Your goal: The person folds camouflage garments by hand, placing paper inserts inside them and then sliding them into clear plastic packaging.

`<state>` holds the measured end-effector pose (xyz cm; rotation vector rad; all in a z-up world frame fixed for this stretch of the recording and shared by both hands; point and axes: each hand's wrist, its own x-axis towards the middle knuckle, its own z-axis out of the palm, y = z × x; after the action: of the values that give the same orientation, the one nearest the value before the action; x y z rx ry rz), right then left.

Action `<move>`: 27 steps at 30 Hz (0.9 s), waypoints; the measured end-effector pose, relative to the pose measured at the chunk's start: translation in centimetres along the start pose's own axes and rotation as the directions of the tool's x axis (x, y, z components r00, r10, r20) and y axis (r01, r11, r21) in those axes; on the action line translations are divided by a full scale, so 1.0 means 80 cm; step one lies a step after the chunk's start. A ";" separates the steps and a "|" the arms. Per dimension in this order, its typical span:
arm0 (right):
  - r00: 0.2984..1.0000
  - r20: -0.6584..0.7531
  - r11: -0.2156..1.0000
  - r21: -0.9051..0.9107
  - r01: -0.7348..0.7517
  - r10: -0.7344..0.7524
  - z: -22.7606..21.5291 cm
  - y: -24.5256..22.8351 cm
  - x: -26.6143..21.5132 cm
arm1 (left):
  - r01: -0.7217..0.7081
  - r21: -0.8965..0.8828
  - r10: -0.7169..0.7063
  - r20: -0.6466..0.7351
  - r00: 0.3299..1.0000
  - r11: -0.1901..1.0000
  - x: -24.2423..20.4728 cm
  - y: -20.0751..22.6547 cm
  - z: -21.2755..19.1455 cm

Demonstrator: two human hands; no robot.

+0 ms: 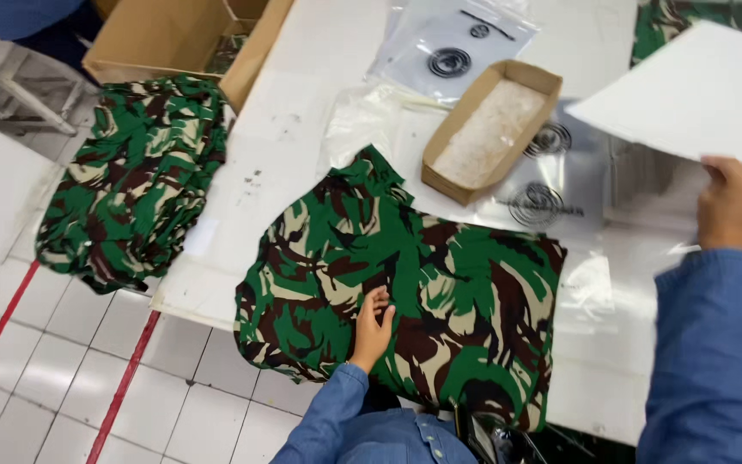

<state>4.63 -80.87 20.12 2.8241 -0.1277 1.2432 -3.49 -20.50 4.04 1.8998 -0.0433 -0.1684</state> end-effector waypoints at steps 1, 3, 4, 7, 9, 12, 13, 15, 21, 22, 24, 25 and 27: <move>0.999 -0.019 0.988 -0.145 0.046 -0.049 -0.003 -0.001 0.001 | -0.005 0.038 0.004 0.037 0.999 0.999 -0.008 0.002 -0.002; 0.992 -0.068 0.944 -0.320 0.076 -0.102 -0.003 0.011 0.039 | -0.064 0.058 0.059 0.083 0.995 0.996 0.005 0.008 0.005; 0.998 -0.017 0.942 -0.331 0.058 -0.067 -0.004 0.012 0.047 | -0.026 0.033 0.024 0.046 0.999 0.999 -0.002 0.005 0.000; 0.947 0.293 0.948 -0.315 -0.036 0.133 -0.007 0.013 0.074 | 0.075 0.022 -0.076 0.015 0.997 0.997 -0.016 -0.008 -0.017; 0.798 0.534 0.944 -0.305 -0.127 0.280 -0.010 0.016 0.081 | 0.148 0.036 -0.148 0.023 0.989 0.988 -0.021 -0.020 -0.033; 0.544 0.720 0.902 -0.358 -0.242 0.432 -0.006 0.031 0.089 | 0.382 0.058 -0.383 0.005 0.924 0.922 -0.017 -0.031 -0.048; 0.603 0.679 0.908 -0.305 -0.287 0.419 -0.004 0.034 0.088 | 0.401 0.092 -0.399 -0.035 0.916 0.912 -0.014 -0.036 -0.052; 0.658 0.634 0.913 -0.242 -0.330 0.406 0.003 0.034 0.091 | 0.421 0.130 -0.414 -0.082 0.907 0.898 -0.006 -0.047 -0.057; 0.673 0.641 0.918 -0.366 -0.156 0.370 0.061 0.047 0.125 | 0.447 0.169 -0.420 -0.173 0.891 0.879 0.021 -0.065 -0.069; 0.638 0.656 0.910 -0.361 -0.206 0.404 0.064 0.056 0.127 | 0.452 0.188 -0.424 -0.172 0.889 0.872 0.024 -0.065 -0.069; 0.607 0.670 0.903 -0.352 -0.248 0.428 0.069 0.070 0.133 | 0.459 0.199 -0.428 -0.178 0.886 0.866 0.029 -0.069 -0.070; 0.540 0.698 0.878 -0.307 -0.367 0.470 0.070 0.073 0.137 | 0.463 0.205 -0.435 -0.168 0.885 0.862 0.032 -0.072 -0.071; 0.466 0.731 0.838 -0.268 -0.475 0.499 0.074 0.081 0.146 | 0.472 0.208 -0.448 -0.155 0.881 0.857 0.035 -0.072 -0.071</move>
<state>16.23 -88.41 24.85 3.1646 -1.0467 -0.1429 -0.23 -13.56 0.18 2.1326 0.4886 -0.4071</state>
